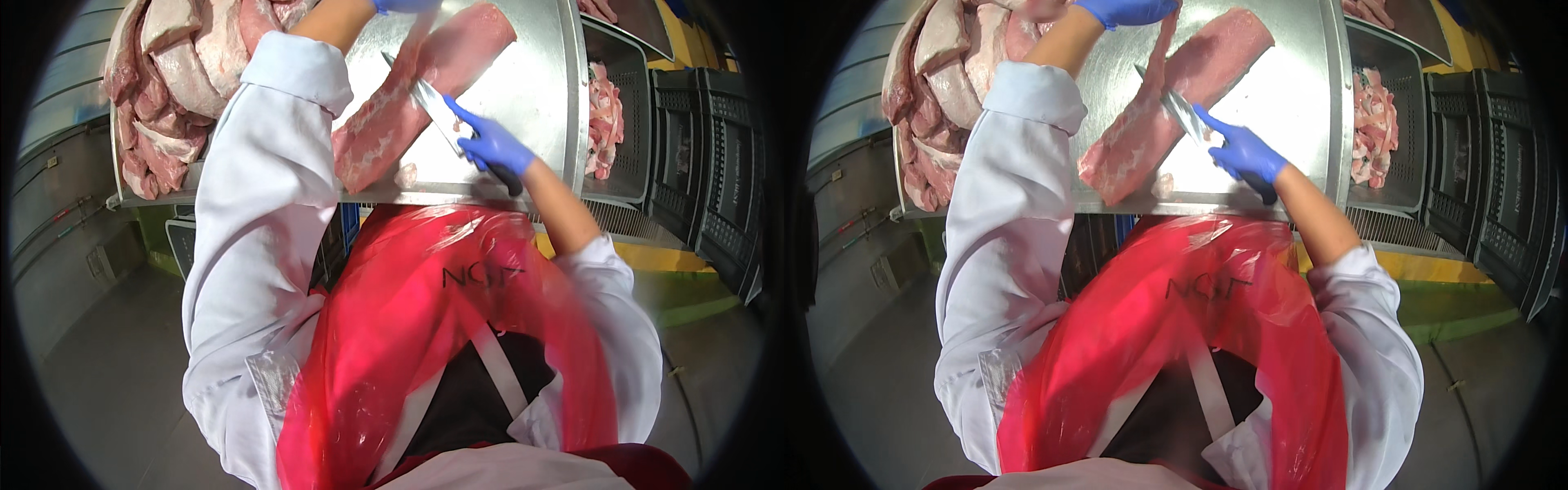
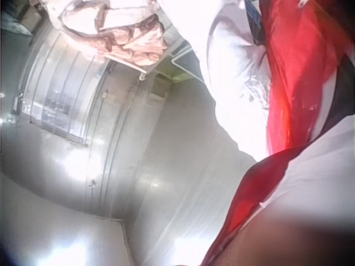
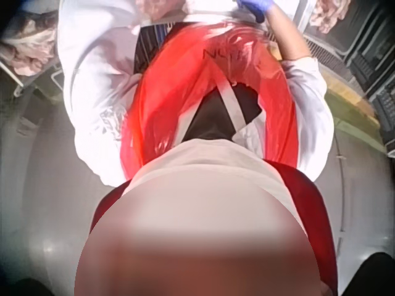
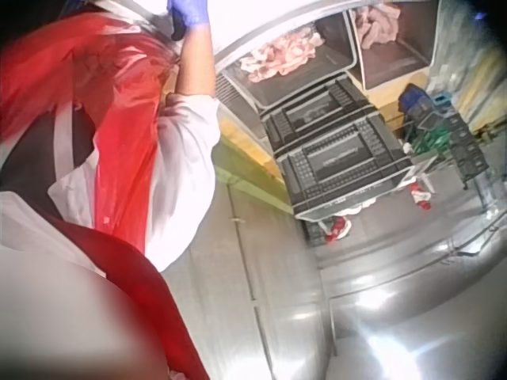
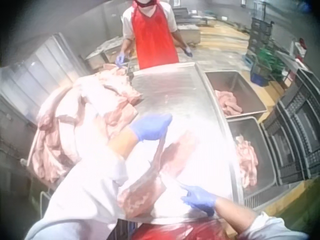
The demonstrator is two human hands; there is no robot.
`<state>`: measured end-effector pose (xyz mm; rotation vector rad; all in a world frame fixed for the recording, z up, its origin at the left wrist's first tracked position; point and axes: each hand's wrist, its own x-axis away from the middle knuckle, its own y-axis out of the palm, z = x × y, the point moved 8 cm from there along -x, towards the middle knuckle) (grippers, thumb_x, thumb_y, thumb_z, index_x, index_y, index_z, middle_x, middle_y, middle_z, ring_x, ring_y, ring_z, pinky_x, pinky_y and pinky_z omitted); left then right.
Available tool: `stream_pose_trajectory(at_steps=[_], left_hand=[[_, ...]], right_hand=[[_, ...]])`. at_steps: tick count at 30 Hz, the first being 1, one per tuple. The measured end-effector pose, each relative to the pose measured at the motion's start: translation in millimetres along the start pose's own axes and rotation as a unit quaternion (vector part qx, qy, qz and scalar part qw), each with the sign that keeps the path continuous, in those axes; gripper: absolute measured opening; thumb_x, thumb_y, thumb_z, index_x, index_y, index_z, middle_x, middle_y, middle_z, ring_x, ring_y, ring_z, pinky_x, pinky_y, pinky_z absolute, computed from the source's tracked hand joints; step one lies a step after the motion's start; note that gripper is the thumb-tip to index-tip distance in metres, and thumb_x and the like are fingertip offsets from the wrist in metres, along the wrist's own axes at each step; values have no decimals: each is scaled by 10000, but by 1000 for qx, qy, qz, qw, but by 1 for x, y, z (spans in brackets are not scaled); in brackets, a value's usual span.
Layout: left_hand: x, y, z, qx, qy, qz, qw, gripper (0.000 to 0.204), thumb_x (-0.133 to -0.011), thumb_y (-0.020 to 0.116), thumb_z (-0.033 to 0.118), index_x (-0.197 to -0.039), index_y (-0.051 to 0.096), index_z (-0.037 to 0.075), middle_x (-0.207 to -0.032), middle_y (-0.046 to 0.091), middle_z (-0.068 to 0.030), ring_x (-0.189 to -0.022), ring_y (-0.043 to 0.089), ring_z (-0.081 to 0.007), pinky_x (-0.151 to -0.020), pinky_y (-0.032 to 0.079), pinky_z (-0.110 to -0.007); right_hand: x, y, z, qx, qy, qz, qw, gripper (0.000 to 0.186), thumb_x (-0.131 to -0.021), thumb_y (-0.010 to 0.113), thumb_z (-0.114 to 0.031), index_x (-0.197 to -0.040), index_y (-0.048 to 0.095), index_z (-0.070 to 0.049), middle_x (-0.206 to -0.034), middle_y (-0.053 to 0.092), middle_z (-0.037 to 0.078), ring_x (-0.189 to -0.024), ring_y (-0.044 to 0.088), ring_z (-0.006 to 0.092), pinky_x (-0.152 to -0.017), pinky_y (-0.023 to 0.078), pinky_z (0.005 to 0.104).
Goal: The person trims fat and connective tissue from large slabs of raw pork belly using a knife. They work on a stainless steel table, separating the trimmed fat and placing it into a nearby crate while keeping the lean meat on the table.
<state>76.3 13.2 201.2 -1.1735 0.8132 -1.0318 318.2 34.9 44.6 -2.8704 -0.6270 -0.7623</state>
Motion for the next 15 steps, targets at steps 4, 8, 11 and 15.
stream_pose_trajectory(at_steps=[4,8,11,15], left_hand=[[-2,-10,20,4,-1,-18,1000,201,-862,539,140,-1021,553,16,-872,666,-279,-843,651,-485,-741,504,-560],[21,-38,5,2,-10,5,1000,198,-874,538,141,-1028,538,18,-854,661,-270,-839,645,-478,-736,496,-549],[49,-67,5,14,-32,50,998,187,-876,543,131,-1029,528,25,-836,656,-256,-829,642,-470,-729,488,-541],[67,-102,20,-28,-22,74,997,168,-875,550,110,-1025,524,39,-835,652,-238,-829,643,-455,-723,486,-531]], right_hand=[[-53,3,-38,3,8,45,999,741,-975,509,-130,-1616,200,-339,-733,607,60,-532,560,123,-495,514,282],[-1,40,-19,12,52,-9,999,812,-934,521,-35,-1609,218,-369,-667,613,69,-475,537,117,-507,524,296],[-14,45,-27,60,41,4,997,777,-957,520,-122,-1613,191,-376,-711,606,66,-520,554,123,-506,516,290],[-58,63,-38,27,34,10,999,733,-984,510,-182,-1616,185,-360,-734,620,67,-563,575,135,-529,521,288]])
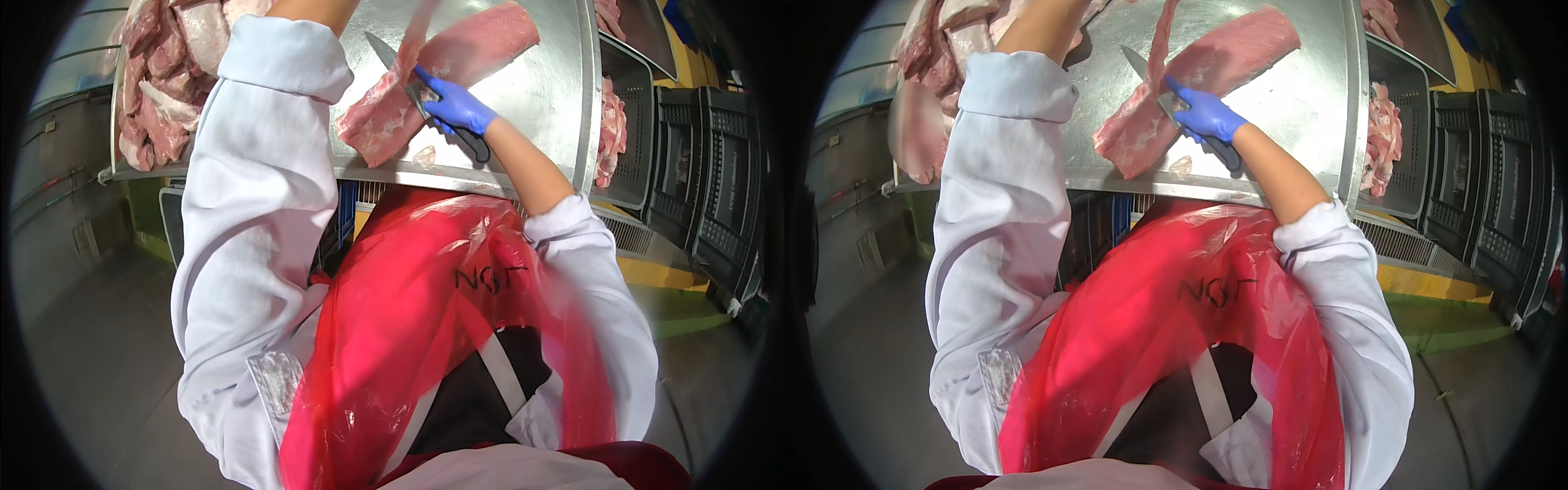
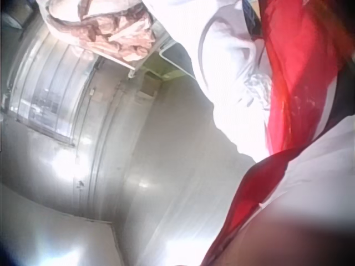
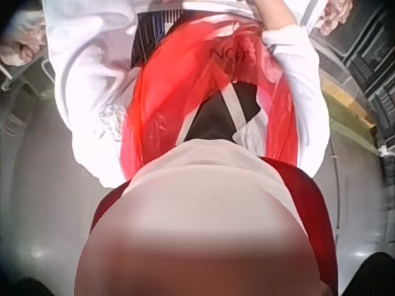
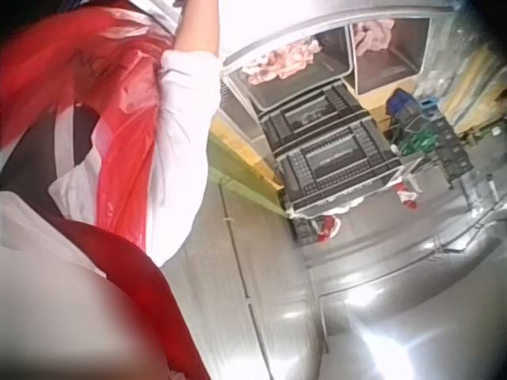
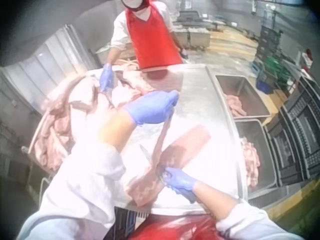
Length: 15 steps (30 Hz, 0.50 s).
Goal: The person trims fat and connective tissue from large slabs of raw pork belly using a knife. They work on a stainless steel table, separating the trimmed fat and placing it into a nearby crate while keeping the lean meat on the table.
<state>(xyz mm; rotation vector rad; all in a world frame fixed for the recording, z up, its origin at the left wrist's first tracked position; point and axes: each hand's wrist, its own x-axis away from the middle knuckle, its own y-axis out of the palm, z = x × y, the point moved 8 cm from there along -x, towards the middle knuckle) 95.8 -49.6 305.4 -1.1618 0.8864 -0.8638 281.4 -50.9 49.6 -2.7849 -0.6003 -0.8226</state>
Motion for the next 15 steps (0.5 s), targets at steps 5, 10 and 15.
stream_pose_trajectory(at_steps=[5,10,15], left_hand=[[44,-49,-8,52,-23,53,997,163,-869,555,93,-1022,522,51,-846,644,-220,-848,640,-439,-738,488,-516],[97,-102,7,-33,-6,127,991,191,-844,566,44,-1027,513,39,-871,625,-218,-866,628,-428,-762,487,-501],[190,-182,3,-103,9,244,964,293,-827,591,-15,-1110,528,23,-957,636,-211,-877,631,-422,-744,496,-488]], right_hand=[[79,29,26,-54,48,-30,997,778,-937,539,-51,-1610,259,-322,-777,654,67,-561,580,105,-559,509,263],[-1,47,-12,52,-4,-6,999,785,-954,561,-105,-1621,210,-326,-900,688,125,-625,628,114,-604,528,264],[75,78,13,-2,38,-98,994,745,-979,548,-58,-1618,232,-274,-852,667,113,-525,563,116,-516,533,291]])
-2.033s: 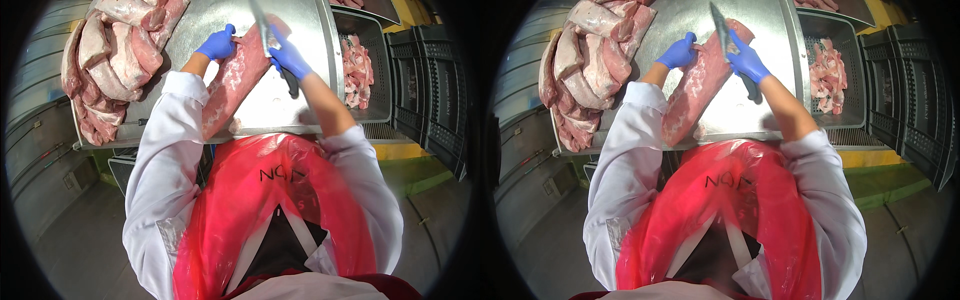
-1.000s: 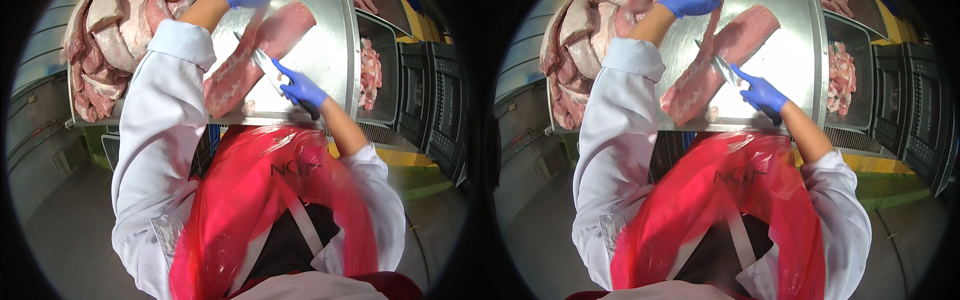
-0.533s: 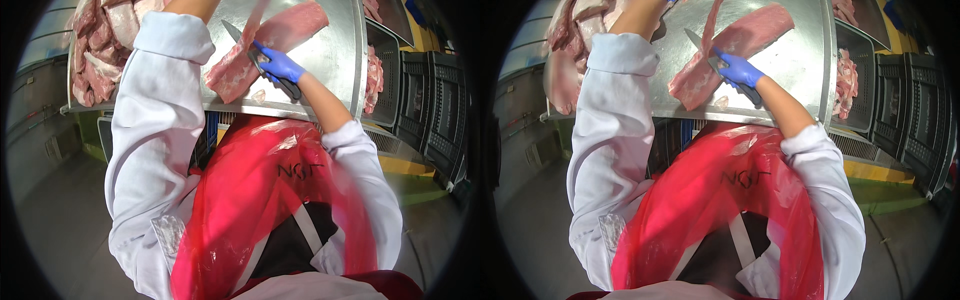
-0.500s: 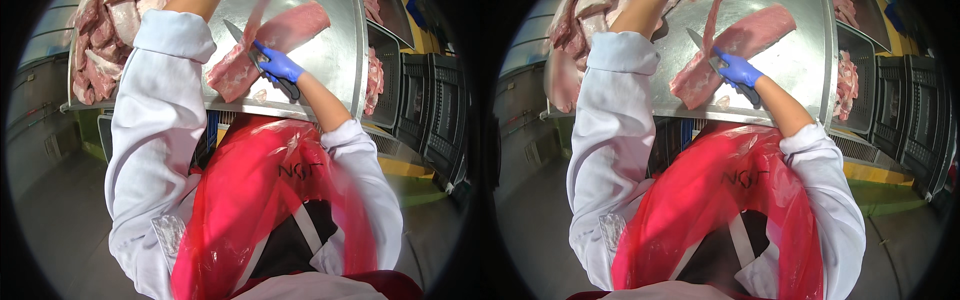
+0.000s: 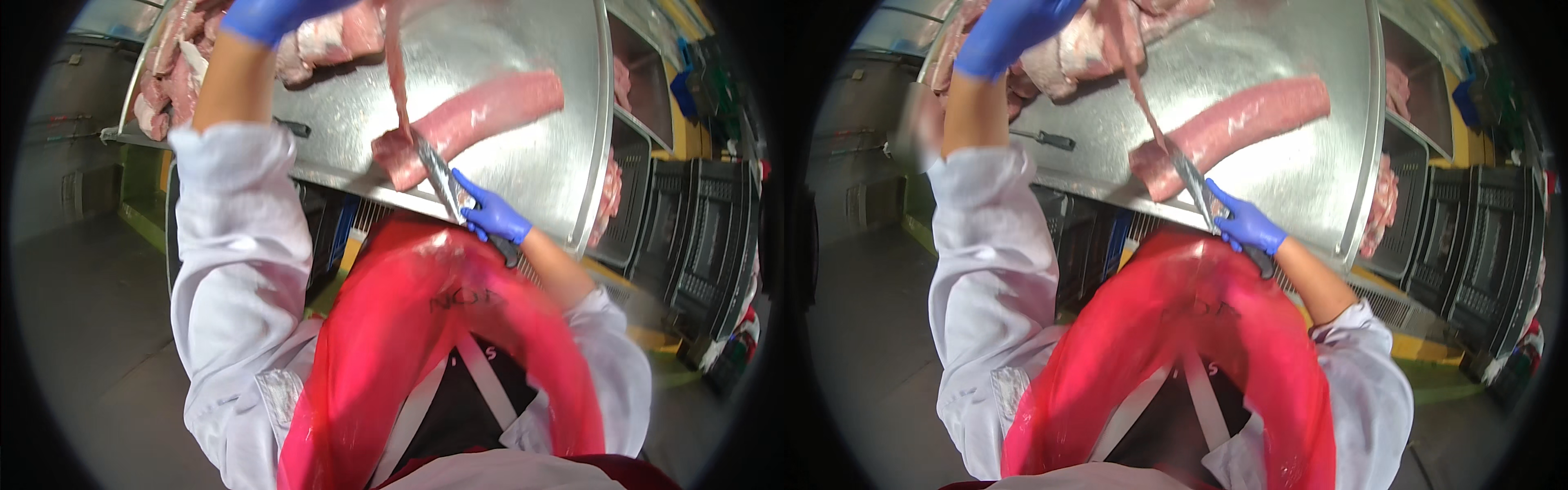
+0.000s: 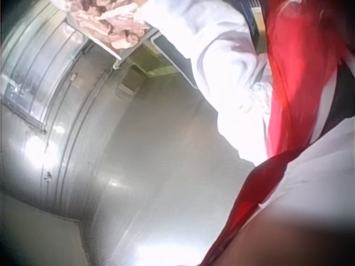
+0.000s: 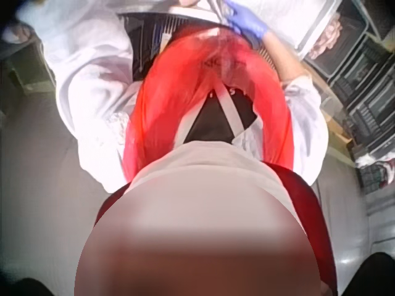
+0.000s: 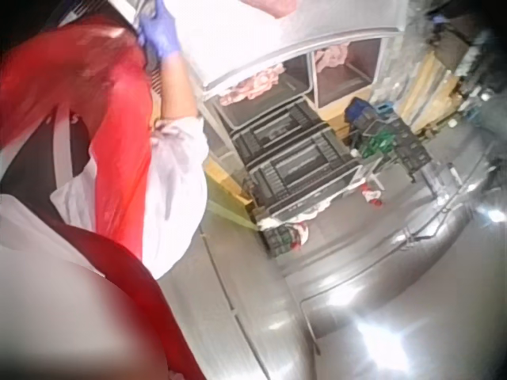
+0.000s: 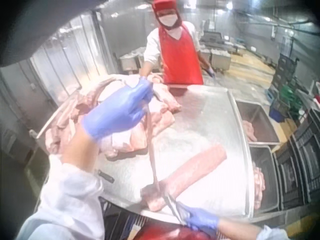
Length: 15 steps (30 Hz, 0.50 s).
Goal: The person trims fat and connective tissue from large slabs of raw pork belly using a knife. They work on a stainless steel table, separating the trimmed fat and placing it into a nearby crate while keeping the lean meat on the table.
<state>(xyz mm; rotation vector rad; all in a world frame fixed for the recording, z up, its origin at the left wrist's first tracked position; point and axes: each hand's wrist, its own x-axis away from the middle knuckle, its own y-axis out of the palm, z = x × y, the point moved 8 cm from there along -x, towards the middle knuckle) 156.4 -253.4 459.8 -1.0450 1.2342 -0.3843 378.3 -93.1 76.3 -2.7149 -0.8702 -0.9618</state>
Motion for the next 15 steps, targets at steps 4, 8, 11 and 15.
stream_pose_trajectory(at_steps=[4,8,11,15], left_hand=[[112,-72,-21,81,-114,65,988,552,-945,559,50,-1468,414,-51,-1228,630,-144,-1135,600,-225,-1017,449,-340],[228,-239,-13,93,-327,254,906,347,-909,508,102,-1232,509,-26,-1104,526,-50,-1027,511,-138,-953,407,-272],[373,-334,2,5,-440,228,868,161,-878,453,44,-1027,508,19,-953,475,-7,-884,486,-120,-851,414,-232],[574,-340,40,-237,-664,99,702,230,-861,637,224,-975,551,43,-964,548,-85,-887,568,-253,-786,510,-380]], right_hand=[[-80,20,-36,-50,-31,-74,996,798,-978,547,-57,-1626,160,-316,-829,644,50,-565,577,109,-488,509,269],[-76,51,-84,252,-100,-97,958,811,-941,567,-249,-1628,139,-307,-1049,710,232,-858,719,305,-865,558,376],[-46,23,-70,166,-94,-48,981,792,-946,618,-183,-1622,210,-236,-1303,594,213,-1086,612,271,-928,492,366],[-38,-41,8,-29,-19,47,998,765,-931,565,23,-1607,261,-167,-848,633,75,-556,595,111,-458,475,274]])
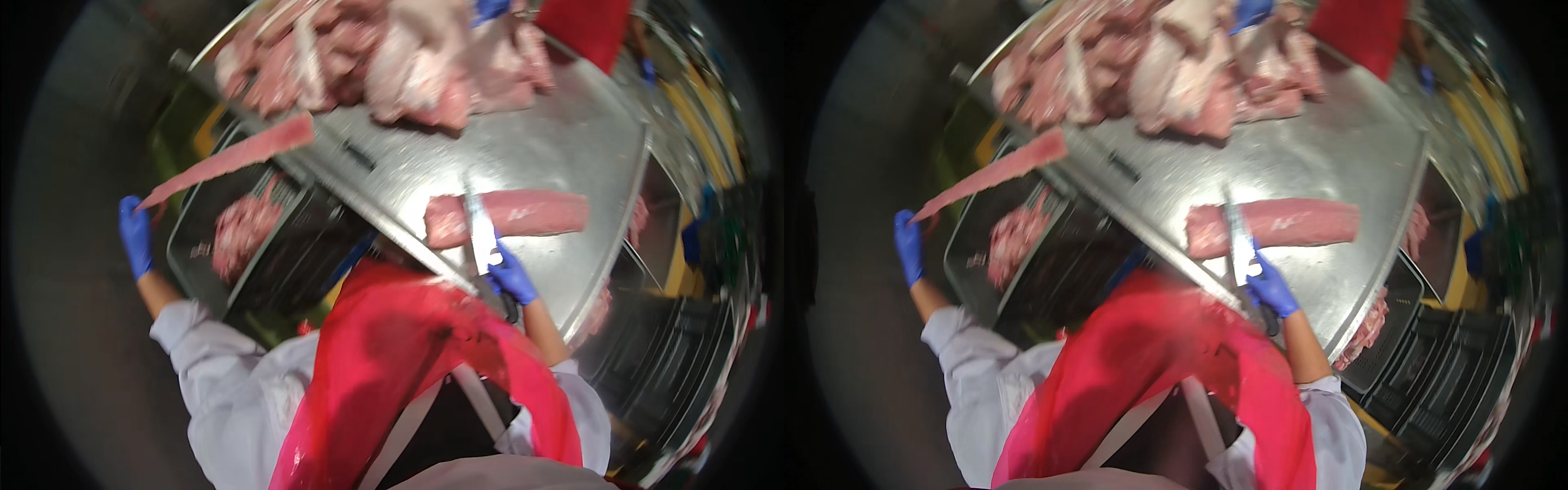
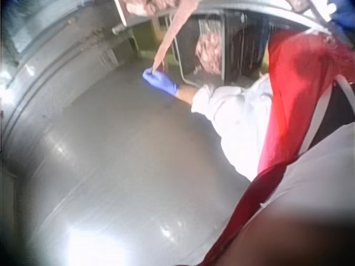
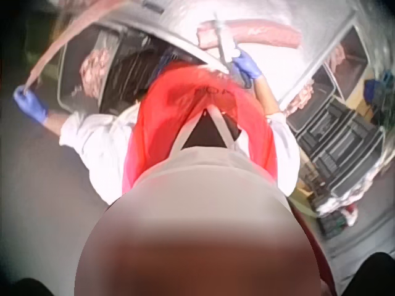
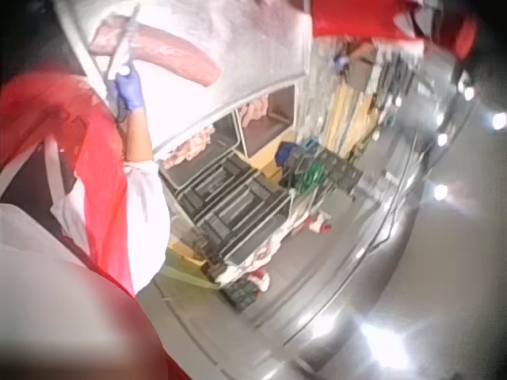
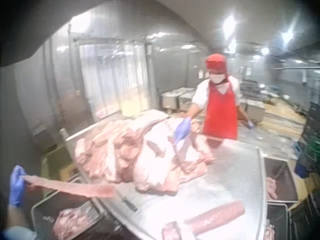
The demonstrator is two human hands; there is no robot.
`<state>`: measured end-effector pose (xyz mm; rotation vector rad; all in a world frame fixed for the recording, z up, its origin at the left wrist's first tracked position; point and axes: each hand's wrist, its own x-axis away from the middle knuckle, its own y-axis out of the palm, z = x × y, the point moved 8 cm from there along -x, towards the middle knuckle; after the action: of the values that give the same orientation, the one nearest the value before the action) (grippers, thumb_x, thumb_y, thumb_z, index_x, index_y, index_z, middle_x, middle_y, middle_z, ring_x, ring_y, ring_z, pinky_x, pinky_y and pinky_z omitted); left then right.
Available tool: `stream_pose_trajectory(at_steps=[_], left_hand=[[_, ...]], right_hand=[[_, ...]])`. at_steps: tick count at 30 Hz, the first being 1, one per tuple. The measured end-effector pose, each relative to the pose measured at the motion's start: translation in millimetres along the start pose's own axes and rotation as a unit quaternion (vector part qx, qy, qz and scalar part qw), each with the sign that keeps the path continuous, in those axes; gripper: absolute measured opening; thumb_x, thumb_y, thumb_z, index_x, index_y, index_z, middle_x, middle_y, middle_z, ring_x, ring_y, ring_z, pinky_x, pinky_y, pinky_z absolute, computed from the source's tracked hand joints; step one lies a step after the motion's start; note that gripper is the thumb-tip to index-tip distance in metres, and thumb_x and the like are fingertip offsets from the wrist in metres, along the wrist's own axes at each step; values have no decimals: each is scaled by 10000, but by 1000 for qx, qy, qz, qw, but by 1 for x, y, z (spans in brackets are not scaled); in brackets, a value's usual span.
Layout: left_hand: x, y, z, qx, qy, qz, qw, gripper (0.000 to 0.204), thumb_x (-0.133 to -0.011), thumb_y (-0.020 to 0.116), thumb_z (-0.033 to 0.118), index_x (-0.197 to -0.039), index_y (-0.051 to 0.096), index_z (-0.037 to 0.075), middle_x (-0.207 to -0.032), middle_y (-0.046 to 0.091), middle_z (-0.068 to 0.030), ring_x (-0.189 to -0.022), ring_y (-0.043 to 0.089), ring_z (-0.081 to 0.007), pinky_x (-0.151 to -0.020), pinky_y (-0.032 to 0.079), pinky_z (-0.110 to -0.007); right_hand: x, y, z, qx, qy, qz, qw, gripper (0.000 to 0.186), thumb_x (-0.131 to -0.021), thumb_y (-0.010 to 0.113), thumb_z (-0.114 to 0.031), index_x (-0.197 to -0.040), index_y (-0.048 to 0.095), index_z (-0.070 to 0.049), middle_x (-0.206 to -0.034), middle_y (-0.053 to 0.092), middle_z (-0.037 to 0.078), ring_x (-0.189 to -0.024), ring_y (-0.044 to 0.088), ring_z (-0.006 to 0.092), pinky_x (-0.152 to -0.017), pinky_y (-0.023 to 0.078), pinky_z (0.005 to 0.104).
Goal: The person trims fat and connective tissue from large slabs of raw pork belly using a knife. They work on a stainless steel table, separating the trimmed fat and placing it into a nearby crate while keeping the lean meat on the table.
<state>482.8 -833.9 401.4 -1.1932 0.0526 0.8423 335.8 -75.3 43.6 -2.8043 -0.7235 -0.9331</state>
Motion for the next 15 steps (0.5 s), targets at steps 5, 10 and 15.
stream_pose_trajectory(at_steps=[5,10,15], left_hand=[[76,140,105,-146,12,16,989,476,-800,756,305,-1165,622,31,-1082,656,-224,-954,670,-415,-820,547,-519],[79,464,220,98,-58,-150,982,660,-771,769,414,-1293,592,49,-1301,533,-317,-1108,581,-502,-970,486,-503],[84,582,188,-110,-23,-324,939,630,-795,695,442,-1204,650,-36,-1284,528,-374,-1178,560,-475,-1028,461,-492]], right_hand=[[23,-3,-44,-10,-78,53,996,869,-915,541,55,-1636,152,-234,-886,618,42,-527,530,69,-425,443,235],[24,15,-82,16,-103,76,992,817,-944,549,-22,-1634,184,-262,-849,607,22,-569,499,77,-508,450,247],[88,-13,-57,14,-60,134,989,811,-954,559,-21,-1628,194,-289,-772,572,2,-563,505,71,-501,469,256]])
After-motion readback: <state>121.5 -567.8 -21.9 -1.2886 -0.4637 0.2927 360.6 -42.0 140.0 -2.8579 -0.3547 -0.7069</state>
